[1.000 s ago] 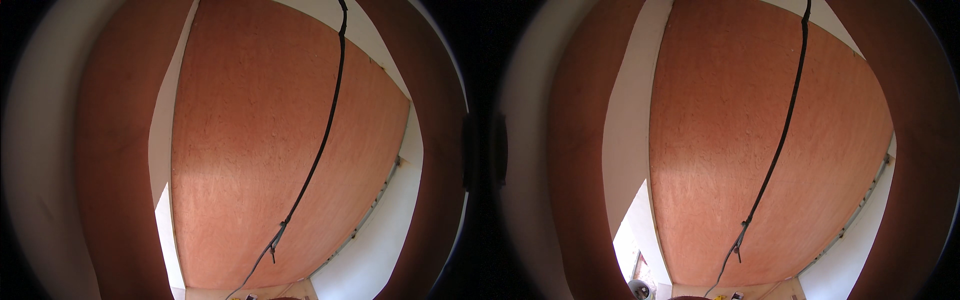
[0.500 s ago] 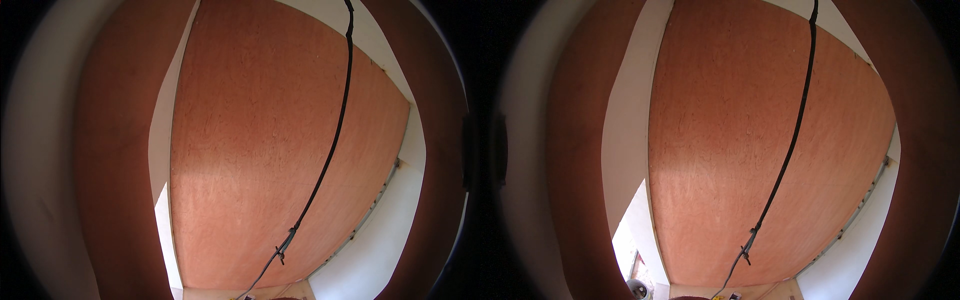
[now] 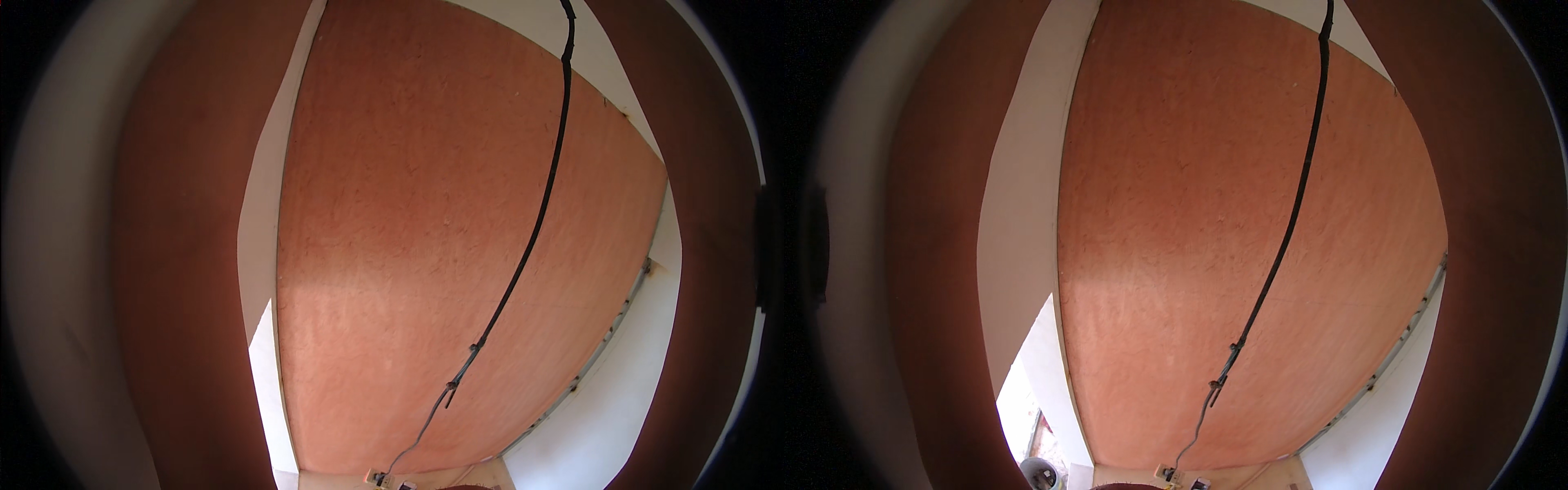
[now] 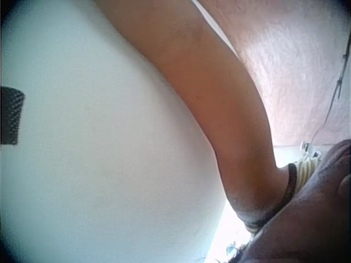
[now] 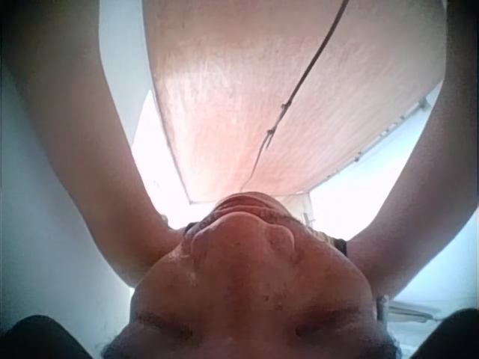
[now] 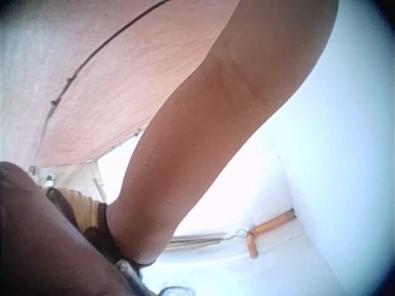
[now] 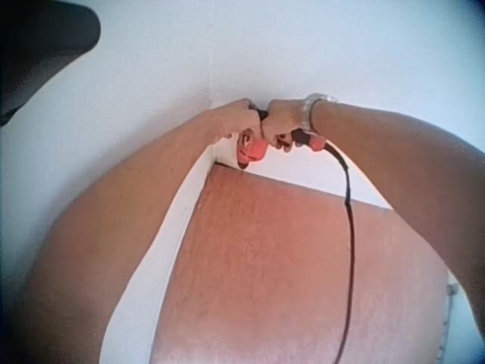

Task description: The person drills holes into a wooden board and metal frame using a power drill, and then uses a rivet tool to secure rivets into the holes.

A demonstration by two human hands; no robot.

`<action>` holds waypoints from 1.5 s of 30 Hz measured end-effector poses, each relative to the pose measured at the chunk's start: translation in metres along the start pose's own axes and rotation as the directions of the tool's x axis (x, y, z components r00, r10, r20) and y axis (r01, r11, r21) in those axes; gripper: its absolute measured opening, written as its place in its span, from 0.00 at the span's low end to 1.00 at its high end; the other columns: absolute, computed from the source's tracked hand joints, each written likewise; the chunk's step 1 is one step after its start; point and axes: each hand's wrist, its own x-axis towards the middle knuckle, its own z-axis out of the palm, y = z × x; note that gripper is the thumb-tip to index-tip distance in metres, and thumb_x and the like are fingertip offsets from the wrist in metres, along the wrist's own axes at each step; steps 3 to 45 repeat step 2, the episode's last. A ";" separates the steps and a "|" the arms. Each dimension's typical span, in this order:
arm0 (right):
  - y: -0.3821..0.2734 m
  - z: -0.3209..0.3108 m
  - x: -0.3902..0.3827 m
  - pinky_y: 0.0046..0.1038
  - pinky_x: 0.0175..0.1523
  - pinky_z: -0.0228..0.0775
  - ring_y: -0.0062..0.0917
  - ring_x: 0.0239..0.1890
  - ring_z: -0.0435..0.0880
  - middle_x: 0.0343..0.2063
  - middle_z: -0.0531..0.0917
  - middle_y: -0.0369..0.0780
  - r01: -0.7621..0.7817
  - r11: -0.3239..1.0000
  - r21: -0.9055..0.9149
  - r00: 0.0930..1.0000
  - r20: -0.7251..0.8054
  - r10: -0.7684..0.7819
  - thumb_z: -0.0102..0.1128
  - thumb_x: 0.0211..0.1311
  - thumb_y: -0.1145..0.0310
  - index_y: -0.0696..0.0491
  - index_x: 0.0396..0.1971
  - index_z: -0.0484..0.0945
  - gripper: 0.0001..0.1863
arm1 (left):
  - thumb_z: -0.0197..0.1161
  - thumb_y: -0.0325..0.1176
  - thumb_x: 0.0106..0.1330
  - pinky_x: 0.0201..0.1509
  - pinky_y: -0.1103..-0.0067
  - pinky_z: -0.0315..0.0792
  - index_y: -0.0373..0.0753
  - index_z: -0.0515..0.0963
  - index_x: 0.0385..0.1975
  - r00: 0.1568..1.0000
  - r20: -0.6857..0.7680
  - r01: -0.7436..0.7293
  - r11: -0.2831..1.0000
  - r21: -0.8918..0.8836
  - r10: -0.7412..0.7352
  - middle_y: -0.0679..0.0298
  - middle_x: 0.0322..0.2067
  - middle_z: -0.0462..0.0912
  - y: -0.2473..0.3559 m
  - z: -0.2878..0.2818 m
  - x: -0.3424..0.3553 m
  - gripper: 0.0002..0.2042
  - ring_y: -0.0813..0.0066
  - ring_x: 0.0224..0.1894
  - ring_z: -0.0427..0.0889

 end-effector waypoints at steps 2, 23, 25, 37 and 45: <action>-0.010 -0.013 -0.005 0.33 0.27 0.78 0.29 0.23 0.85 0.21 0.85 0.45 -0.019 1.000 0.010 0.999 -0.050 0.019 0.66 0.42 0.72 0.60 0.20 0.83 0.06 | 0.72 0.43 0.46 0.52 0.60 0.73 0.30 0.81 0.47 0.999 -0.026 0.014 0.989 -0.144 -0.018 0.49 0.50 0.83 0.006 -0.022 -0.007 0.29 0.62 0.51 0.80; -0.010 -0.013 -0.005 0.33 0.27 0.78 0.29 0.23 0.85 0.21 0.85 0.45 -0.019 1.000 0.010 0.999 -0.050 0.019 0.66 0.42 0.72 0.60 0.20 0.83 0.06 | 0.72 0.43 0.46 0.52 0.60 0.73 0.30 0.81 0.47 0.999 -0.026 0.014 0.989 -0.144 -0.018 0.49 0.50 0.83 0.006 -0.022 -0.007 0.29 0.62 0.51 0.80; -0.010 -0.013 -0.005 0.33 0.27 0.78 0.29 0.23 0.85 0.21 0.85 0.45 -0.019 1.000 0.010 0.999 -0.050 0.019 0.66 0.42 0.72 0.60 0.20 0.83 0.06 | 0.72 0.43 0.46 0.52 0.60 0.73 0.30 0.81 0.47 0.999 -0.026 0.014 0.989 -0.144 -0.018 0.49 0.50 0.83 0.006 -0.022 -0.007 0.29 0.62 0.51 0.80; -0.010 -0.013 -0.005 0.33 0.27 0.78 0.29 0.23 0.85 0.21 0.85 0.45 -0.019 1.000 0.010 0.999 -0.050 0.019 0.66 0.42 0.72 0.60 0.20 0.83 0.06 | 0.72 0.43 0.46 0.52 0.60 0.73 0.30 0.81 0.47 0.999 -0.026 0.014 0.989 -0.144 -0.018 0.49 0.50 0.83 0.006 -0.022 -0.007 0.29 0.62 0.51 0.80; -0.010 -0.013 -0.005 0.33 0.27 0.78 0.29 0.23 0.85 0.21 0.85 0.45 -0.019 1.000 0.010 0.999 -0.050 0.019 0.66 0.42 0.72 0.60 0.20 0.83 0.06 | 0.72 0.43 0.46 0.52 0.60 0.73 0.30 0.81 0.47 0.999 -0.026 0.014 0.989 -0.144 -0.018 0.49 0.50 0.83 0.006 -0.022 -0.007 0.29 0.62 0.51 0.80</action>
